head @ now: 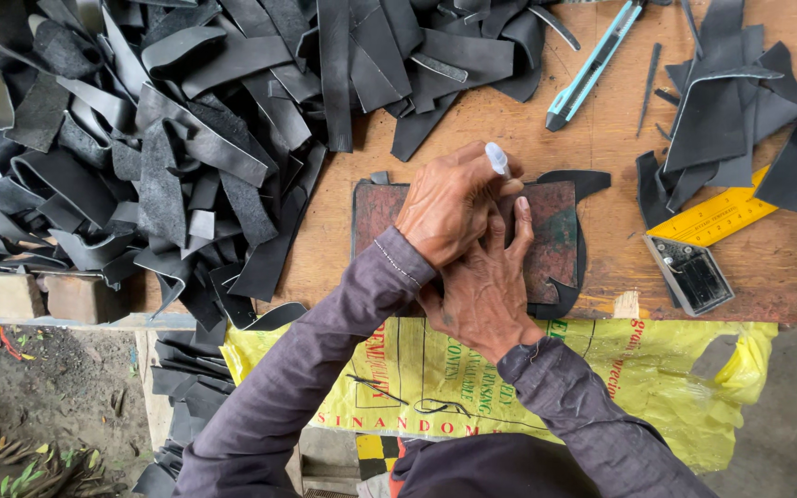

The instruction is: The person marks a leather piece using a template and a white pen, then proceeds to cut the leather following the marked lines using shears.

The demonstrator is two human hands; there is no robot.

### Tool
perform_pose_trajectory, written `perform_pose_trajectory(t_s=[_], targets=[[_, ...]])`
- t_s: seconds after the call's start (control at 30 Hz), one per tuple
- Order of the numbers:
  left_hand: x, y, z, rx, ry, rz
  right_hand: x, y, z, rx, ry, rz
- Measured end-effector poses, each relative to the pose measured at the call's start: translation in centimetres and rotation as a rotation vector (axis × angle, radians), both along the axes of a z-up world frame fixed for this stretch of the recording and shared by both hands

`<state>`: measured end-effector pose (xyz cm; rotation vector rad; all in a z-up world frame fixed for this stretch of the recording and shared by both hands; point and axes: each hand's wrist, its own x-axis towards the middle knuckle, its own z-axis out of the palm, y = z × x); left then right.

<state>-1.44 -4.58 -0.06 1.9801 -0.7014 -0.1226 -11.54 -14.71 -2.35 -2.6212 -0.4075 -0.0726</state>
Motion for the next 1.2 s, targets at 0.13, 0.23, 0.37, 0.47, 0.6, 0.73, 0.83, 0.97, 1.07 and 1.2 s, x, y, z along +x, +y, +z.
perform_pose_trajectory(t_s=[0.13,0.23,0.37,0.47,0.6,0.73,0.83,0.97,1.07,1.2], targets=[[-0.4,0.0,-0.6,-0.003,0.020,0.001,-0.2,0.0,0.0,-0.012,0.038,0.003],[-0.1,0.2,-0.7,-0.015,0.007,0.006,0.1,0.0,0.3,-0.034,0.014,0.007],[0.2,0.2,-0.3,0.003,-0.037,-0.009,0.2,0.1,1.0,-0.018,-0.029,0.006],[0.1,-0.1,-0.3,0.038,-0.059,-0.024,0.1,0.2,1.1,-0.007,-0.060,0.003],[-0.3,-0.4,-0.5,0.051,-0.112,0.030,-0.2,0.3,0.8,-0.044,-0.027,-0.001],[-0.2,0.3,-0.6,0.043,-0.061,0.048,-0.1,0.2,0.6,-0.010,-0.062,0.010],[-0.1,1.3,-0.3,0.041,0.009,0.059,-0.3,0.1,0.7,0.019,-0.057,0.018],[-0.1,1.9,-0.2,0.036,0.068,0.091,-0.2,0.1,0.8,0.031,-0.097,0.015],[0.0,1.7,-0.4,0.017,0.025,0.084,-0.2,0.1,0.8,0.022,-0.090,0.014],[0.3,1.8,-0.7,0.086,0.076,0.090,-0.2,0.0,0.8,0.024,-0.076,0.013]])
